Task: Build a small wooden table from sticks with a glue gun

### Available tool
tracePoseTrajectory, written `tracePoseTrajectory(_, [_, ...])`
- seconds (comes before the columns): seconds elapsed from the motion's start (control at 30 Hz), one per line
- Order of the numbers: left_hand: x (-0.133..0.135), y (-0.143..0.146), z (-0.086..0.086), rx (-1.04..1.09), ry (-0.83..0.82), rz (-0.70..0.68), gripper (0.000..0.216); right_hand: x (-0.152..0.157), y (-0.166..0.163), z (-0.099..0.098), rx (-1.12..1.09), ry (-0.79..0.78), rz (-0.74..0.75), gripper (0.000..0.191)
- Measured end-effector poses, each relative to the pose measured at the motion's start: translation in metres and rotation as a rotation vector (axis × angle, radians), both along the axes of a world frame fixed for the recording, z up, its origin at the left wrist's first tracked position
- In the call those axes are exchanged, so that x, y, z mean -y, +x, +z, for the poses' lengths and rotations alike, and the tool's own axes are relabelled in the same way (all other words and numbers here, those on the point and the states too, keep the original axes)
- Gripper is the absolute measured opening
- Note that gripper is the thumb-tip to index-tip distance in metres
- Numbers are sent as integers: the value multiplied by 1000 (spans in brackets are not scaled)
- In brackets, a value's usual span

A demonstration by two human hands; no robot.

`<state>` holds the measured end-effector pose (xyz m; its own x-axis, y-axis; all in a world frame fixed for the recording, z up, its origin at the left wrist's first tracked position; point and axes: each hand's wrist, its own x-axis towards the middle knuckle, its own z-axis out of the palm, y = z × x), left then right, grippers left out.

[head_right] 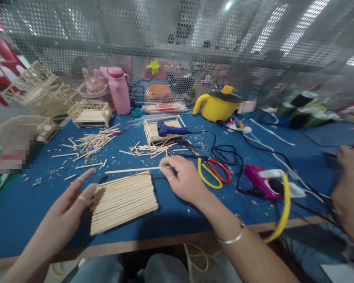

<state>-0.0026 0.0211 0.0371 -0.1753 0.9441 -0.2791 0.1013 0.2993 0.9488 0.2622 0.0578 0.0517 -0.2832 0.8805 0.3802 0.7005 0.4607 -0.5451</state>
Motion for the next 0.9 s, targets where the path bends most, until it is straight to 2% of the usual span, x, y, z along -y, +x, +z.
tracePoseTrajectory(0.03, [1, -7, 1, -226, 49, -25, 59, 3, -1, 2, 16, 30, 17, 11])
tracePoseTrajectory(0.1, [-1, -20, 3, -512, 116, -75, 59, 10, -3, 4, 39, 80, 46, 12])
tracePoseTrajectory(0.23, [-8, -25, 14, -728, 233, -106, 52, 24, -9, 7, 50, 140, 53, 13])
tracePoseTrajectory(0.3, [-7, -16, 23, -852, 409, -81, 48, 33, -13, 11, 70, 186, 58, 14])
tracePoseTrajectory(0.33, [-5, -8, 28, -890, 526, -117, 45, 38, -16, 13, 88, 215, 67, 14])
tracePoseTrajectory(0.37, [-2, 0, 32, -906, 638, -196, 41, 43, -20, 14, 111, 243, 77, 15])
tracePoseTrajectory(0.43, [5, 19, 39, -842, 772, -506, 31, 54, -28, 17, 157, 296, 96, 16])
tracePoseTrajectory(0.47, [9, 28, 41, -813, 776, -642, 26, 58, -31, 18, 175, 316, 100, 17])
tracePoseTrajectory(0.53, [15, 41, 44, -783, 718, -783, 23, 65, -36, 17, 198, 349, 98, 20])
tracePoseTrajectory(0.63, [17, 49, 46, -772, 664, -795, 21, 71, -39, 14, 215, 394, 83, 21])
tracePoseTrajectory(0.9, [10, 46, 48, -804, 693, -851, 24, 74, -34, 17, 208, 419, 83, 20])
